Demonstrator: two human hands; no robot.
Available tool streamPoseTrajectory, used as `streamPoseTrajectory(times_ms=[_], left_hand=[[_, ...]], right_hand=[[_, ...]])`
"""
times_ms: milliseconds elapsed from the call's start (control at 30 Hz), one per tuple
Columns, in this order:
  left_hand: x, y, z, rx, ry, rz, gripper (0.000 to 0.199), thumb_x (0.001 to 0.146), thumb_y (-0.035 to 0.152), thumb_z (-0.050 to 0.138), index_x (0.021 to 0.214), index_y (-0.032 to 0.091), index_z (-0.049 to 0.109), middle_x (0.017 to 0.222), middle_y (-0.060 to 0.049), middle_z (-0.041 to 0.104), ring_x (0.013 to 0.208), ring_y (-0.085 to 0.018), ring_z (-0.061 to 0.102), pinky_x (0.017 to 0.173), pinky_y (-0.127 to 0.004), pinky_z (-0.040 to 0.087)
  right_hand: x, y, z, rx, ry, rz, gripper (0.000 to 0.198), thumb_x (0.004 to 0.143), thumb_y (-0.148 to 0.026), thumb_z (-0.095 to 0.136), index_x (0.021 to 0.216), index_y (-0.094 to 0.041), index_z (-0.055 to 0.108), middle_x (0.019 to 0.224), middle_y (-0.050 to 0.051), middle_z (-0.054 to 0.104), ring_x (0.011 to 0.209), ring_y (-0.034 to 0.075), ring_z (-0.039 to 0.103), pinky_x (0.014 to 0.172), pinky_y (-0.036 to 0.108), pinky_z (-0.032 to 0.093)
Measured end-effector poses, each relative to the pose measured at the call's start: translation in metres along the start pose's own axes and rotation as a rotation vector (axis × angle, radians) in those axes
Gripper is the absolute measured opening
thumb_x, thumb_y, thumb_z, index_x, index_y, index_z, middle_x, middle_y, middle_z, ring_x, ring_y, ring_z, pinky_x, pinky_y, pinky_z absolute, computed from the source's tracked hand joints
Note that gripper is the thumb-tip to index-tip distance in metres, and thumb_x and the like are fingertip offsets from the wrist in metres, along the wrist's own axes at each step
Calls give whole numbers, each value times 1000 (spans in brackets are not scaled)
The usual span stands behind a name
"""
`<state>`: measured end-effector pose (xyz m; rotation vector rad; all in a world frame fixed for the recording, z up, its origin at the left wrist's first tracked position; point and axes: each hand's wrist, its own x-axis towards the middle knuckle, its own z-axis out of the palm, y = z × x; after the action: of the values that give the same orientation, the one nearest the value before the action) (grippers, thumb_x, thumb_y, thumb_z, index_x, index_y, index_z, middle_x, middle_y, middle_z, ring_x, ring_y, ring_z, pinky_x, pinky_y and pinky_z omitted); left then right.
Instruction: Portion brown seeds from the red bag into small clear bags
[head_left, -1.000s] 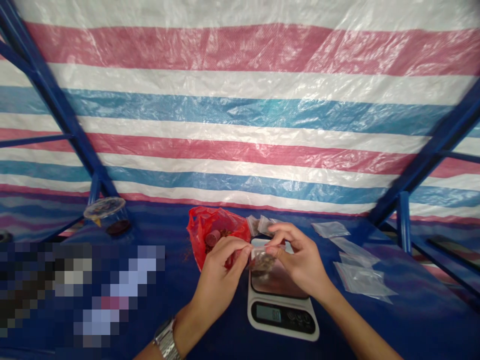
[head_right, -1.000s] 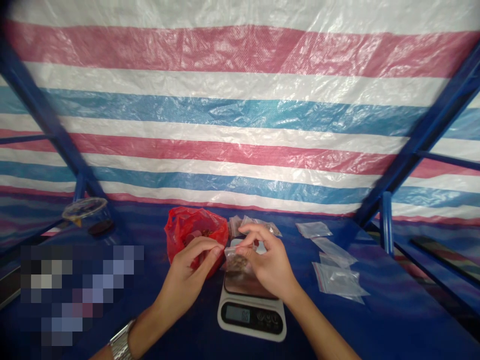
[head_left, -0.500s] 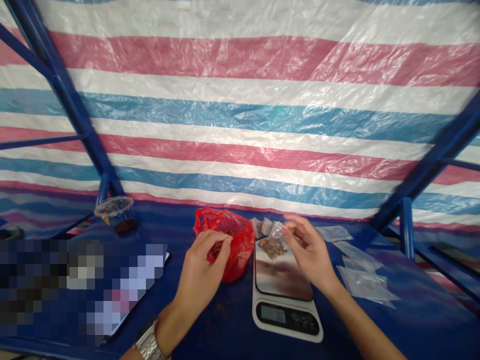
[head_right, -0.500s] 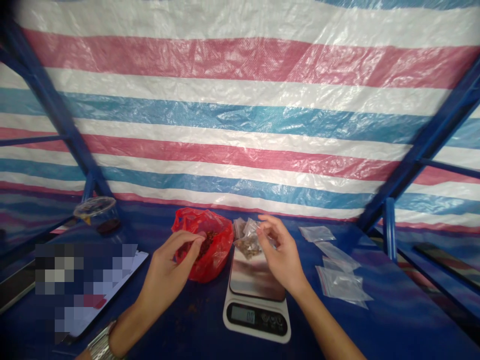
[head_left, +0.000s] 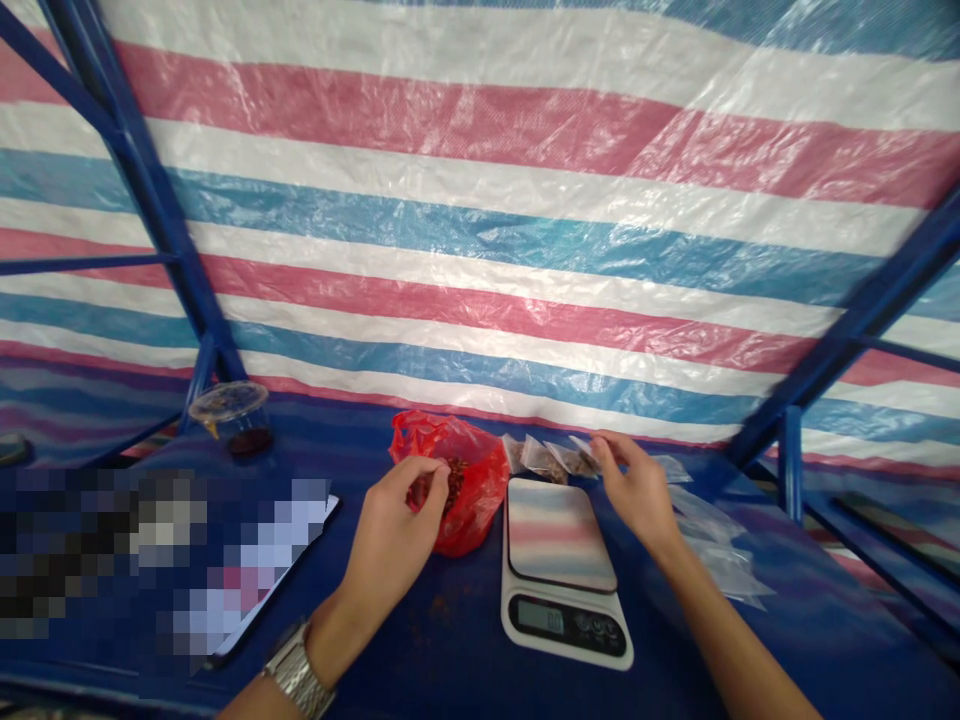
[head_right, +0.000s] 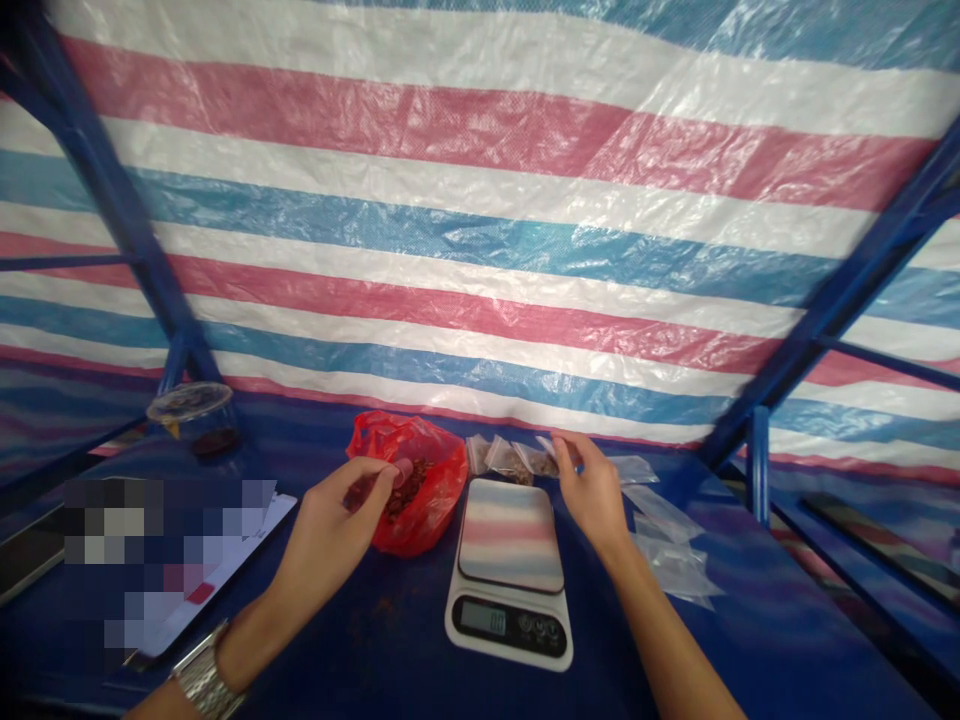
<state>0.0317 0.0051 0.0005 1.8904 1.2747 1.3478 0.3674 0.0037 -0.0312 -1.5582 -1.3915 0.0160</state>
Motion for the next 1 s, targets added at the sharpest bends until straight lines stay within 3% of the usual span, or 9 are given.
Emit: streamPoseTrajectory(times_ms=[133,400,567,667,767,867,1000], left_hand=[[0,-1,11,12,-11,27,21,98,34,58,90,23,74,87,0,77,75,-16,68,71,-26,50],[3,-16,17,106,31,49,19,97,33,58,91,22,73,94,-3,77,86,-19,70,81,-31,51],[10,-20,20,155,100,52,19,97,31,57,89,22,72,94,-5,76,92,-21,68,87,-35,51],[10,-19,20,174,133,94,19,97,30,56,87,22,70,92,-5,75,92,-22,66,88,-35,50],[8,-21,17,202,121,163,18,97,29,57,86,22,70,90,-4,74,90,-22,65,88,-35,49],[7,-25,13,228,132,215,15,96,28,59,86,23,69,89,-3,74,89,-21,65,89,-35,49],[7,-26,9,238,137,242,15,96,26,58,85,23,68,87,-3,73,87,-21,65,86,-33,49]], right_hand=[[6,20,-6,-44,37,93,53,99,-60,45,113,-17,72,106,16,79,96,31,73,90,44,55],[8,45,-10,-126,-113,95,50,97,-56,45,108,-18,76,108,14,79,97,31,74,92,44,54],[13,46,-27,-326,77,92,43,96,-46,46,110,-18,76,99,14,78,88,30,72,85,41,53],[12,60,-39,-563,135,86,42,92,-33,46,118,-16,74,113,17,75,100,33,68,91,46,51],[6,78,-45,-738,20,172,46,90,-31,51,129,-18,71,132,17,70,119,39,60,98,54,48],[2,89,-42,-775,-90,225,43,91,-38,57,126,-21,73,131,15,71,126,40,56,104,55,44],[1,91,-34,-778,-93,170,44,91,-52,59,120,-24,76,128,13,71,125,40,55,104,56,42]])
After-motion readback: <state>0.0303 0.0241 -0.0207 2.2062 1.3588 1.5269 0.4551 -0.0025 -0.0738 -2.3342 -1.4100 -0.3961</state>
